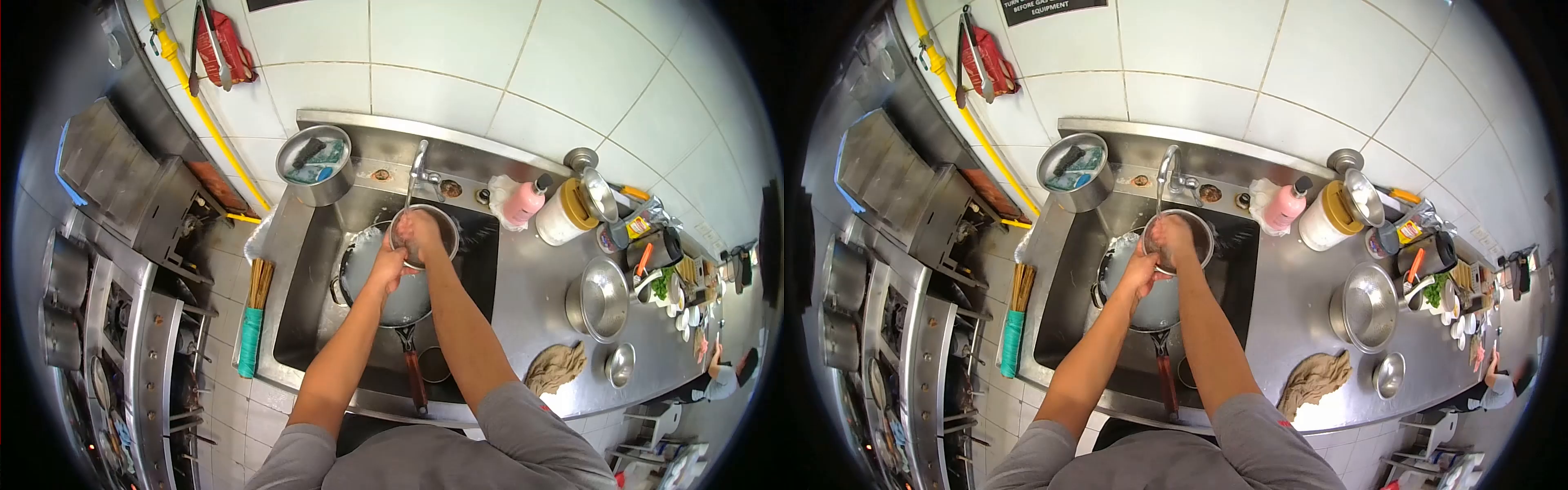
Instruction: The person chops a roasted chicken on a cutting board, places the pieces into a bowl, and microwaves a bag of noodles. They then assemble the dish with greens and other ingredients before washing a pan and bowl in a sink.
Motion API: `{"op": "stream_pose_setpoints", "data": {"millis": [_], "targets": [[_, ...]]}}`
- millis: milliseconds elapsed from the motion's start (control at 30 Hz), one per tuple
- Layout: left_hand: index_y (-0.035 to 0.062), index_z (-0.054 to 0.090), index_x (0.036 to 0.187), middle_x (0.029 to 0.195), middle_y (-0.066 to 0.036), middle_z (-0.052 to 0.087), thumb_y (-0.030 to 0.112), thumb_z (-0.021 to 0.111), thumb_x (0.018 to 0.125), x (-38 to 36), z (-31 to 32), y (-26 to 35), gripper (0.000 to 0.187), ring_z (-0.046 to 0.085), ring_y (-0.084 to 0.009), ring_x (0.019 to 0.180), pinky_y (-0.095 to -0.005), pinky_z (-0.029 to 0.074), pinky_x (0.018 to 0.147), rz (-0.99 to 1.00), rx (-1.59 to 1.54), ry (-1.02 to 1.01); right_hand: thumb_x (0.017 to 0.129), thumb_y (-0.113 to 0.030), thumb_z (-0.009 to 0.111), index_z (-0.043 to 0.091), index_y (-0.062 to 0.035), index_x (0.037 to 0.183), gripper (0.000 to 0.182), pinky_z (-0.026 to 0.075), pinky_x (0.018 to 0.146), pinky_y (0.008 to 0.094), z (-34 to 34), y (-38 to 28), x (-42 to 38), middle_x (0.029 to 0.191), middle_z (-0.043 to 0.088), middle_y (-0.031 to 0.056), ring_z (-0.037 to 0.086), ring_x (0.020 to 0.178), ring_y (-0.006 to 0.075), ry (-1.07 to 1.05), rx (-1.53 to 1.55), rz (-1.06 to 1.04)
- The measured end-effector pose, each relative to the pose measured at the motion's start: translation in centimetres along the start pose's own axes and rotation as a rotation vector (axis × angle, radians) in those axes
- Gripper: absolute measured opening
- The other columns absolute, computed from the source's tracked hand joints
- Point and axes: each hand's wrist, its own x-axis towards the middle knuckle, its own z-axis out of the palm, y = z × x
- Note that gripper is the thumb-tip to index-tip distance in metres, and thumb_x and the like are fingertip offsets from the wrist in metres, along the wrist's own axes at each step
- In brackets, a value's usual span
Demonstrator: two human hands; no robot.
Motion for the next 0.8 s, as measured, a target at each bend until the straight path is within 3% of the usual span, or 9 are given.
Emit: {"op": "stream_pose_setpoints", "data": {"millis": [133, 233, 267, 367, 400, 533, 633, 700, 800], "targets": [[0.0218, 0.038, 0.144, 0.111, -0.006, 0.057, -0.005, 0.048, 0.079, 0.4, -4.2, 2.1, 0.071, 0.062, -0.0187, 0.083, -0.0381, 0.059, 0.055, -0.025, 0.070, -0.071, 0.092, -0.021, 0.057, 0.065, -0.0047, 0.085, 0.020, 0.049, 0.056, 0.0294, 0.2, -1.4, -0.8, 0.067, 0.064, 0.0063, 0.063, 0.062, 0.0159, -0.456, -0.501, 0.376], [0.0217, 0.035, 0.147, 0.096, -0.005, 0.056, -0.009, 0.049, 0.074, 0.1, -2.6, 1.7, 0.080, 0.056, -0.0159, 0.062, -0.0321, 0.053, 0.046, 0.009, -0.030, 0.018, 0.089, -0.024, 0.058, 0.066, -0.0042, 0.093, 0.022, 0.052, 0.062, 0.0444, 1.8, -2.1, 0.4, 0.085, 0.069, 0.0183, 0.066, 0.066, 0.0321, -0.223, -1.118, -0.260], [0.0207, 0.038, 0.147, 0.094, -0.005, 0.058, -0.009, 0.049, 0.074, 0.3, -2.5, 2.0, 0.080, 0.054, -0.0165, 0.060, -0.0317, 0.054, 0.047, -0.024, -0.015, 0.041, 0.086, -0.026, 0.057, 0.067, -0.0046, 0.090, 0.024, 0.051, 0.073, 0.0482, 2.5, -1.4, -0.6, 0.089, 0.067, 0.0236, 0.066, 0.076, 0.0383, -0.184, -1.070, -0.438], [0.0192, 0.039, 0.148, 0.091, -0.005, 0.059, -0.008, 0.048, 0.075, 0.9, -5.7, 2.9, 0.078, 0.056, -0.0165, 0.062, -0.0328, 0.056, 0.050, -0.002, 0.082, -0.005, 0.089, -0.032, 0.055, 0.067, -0.0015, 0.091, 0.033, 0.050, 0.078, 0.0456, 1.2, 2.5, 0.1, 0.090, 0.071, 0.0211, 0.067, 0.081, 0.0353, -0.602, -1.260, -0.447], [0.0172, 0.040, 0.148, 0.091, -0.006, 0.061, -0.006, 0.049, 0.076, 1.8, -6.9, 2.1, 0.076, 0.057, -0.0144, 0.060, -0.0311, 0.053, 0.046, 0.088, 0.099, 0.025, 0.086, -0.027, 0.061, 0.068, -0.0039, 0.097, 0.026, 0.048, 0.085, 0.0466, 1.0, -1.5, -3.0, 0.106, 0.068, 0.0178, 0.063, 0.097, 0.0342, -0.815, -1.548, -0.190], [0.0157, 0.042, 0.147, 0.100, -0.009, 0.063, -0.002, 0.048, 0.080, 0.6, -5.5, 2.9, 0.070, 0.058, -0.0150, 0.063, -0.0298, 0.048, 0.042, -0.015, 0.270, 0.056, 0.077, -0.017, 0.071, 0.066, -0.0128, 0.112, 0.036, 0.044, 0.093, 0.0470, 0.0, -5.6, -3.2, 0.120, 0.057, 0.0056, 0.053, 0.115, 0.0259, -0.458, -1.756, -1.007], [0.0163, 0.042, 0.148, 0.110, -0.011, 0.063, 0.002, 0.047, 0.084, 0.4, -3.6, 3.6, 0.065, 0.063, -0.0184, 0.075, -0.0310, 0.053, 0.044, -0.095, 0.490, -0.045, 0.074, -0.016, 0.073, 0.065, -0.0128, 0.116, 0.043, 0.043, 0.096, 0.0457, 3.5, -5.7, -2.8, 0.123, 0.055, 0.0048, 0.053, 0.115, 0.0256, -0.405, -1.665, -1.121], [0.0174, 0.043, 0.147, 0.109, -0.009, 0.064, 0.003, 0.047, 0.086, -1.2, -1.5, 5.0, 0.063, 0.062, -0.0174, 0.072, -0.0298, 0.051, 0.043, -0.057, 0.714, -0.100, 0.073, -0.021, 0.078, 0.063, -0.0112, 0.122, 0.052, 0.048, 0.090, 0.0459, 2.9, -7.4, -1.7, 0.116, 0.063, 0.0072, 0.060, 0.108, 0.0301, -0.500, -1.768, -0.804], [0.0193, 0.040, 0.150, 0.121, -0.009, 0.062, -0.003, 0.044, 0.084, -0.3, -2.6, 3.3, 0.069, 0.062, -0.0161, 0.075, -0.0276, 0.050, 0.042, 0.181, 0.388, 0.026, 0.075, -0.019, 0.078, 0.056, -0.0058, 0.130, 0.060, 0.055, 0.078, 0.0463, -2.3, -7.4, 1.8, 0.114, 0.067, 0.0119, 0.068, 0.099, 0.0310, -0.341, -1.376, -0.283]]}}
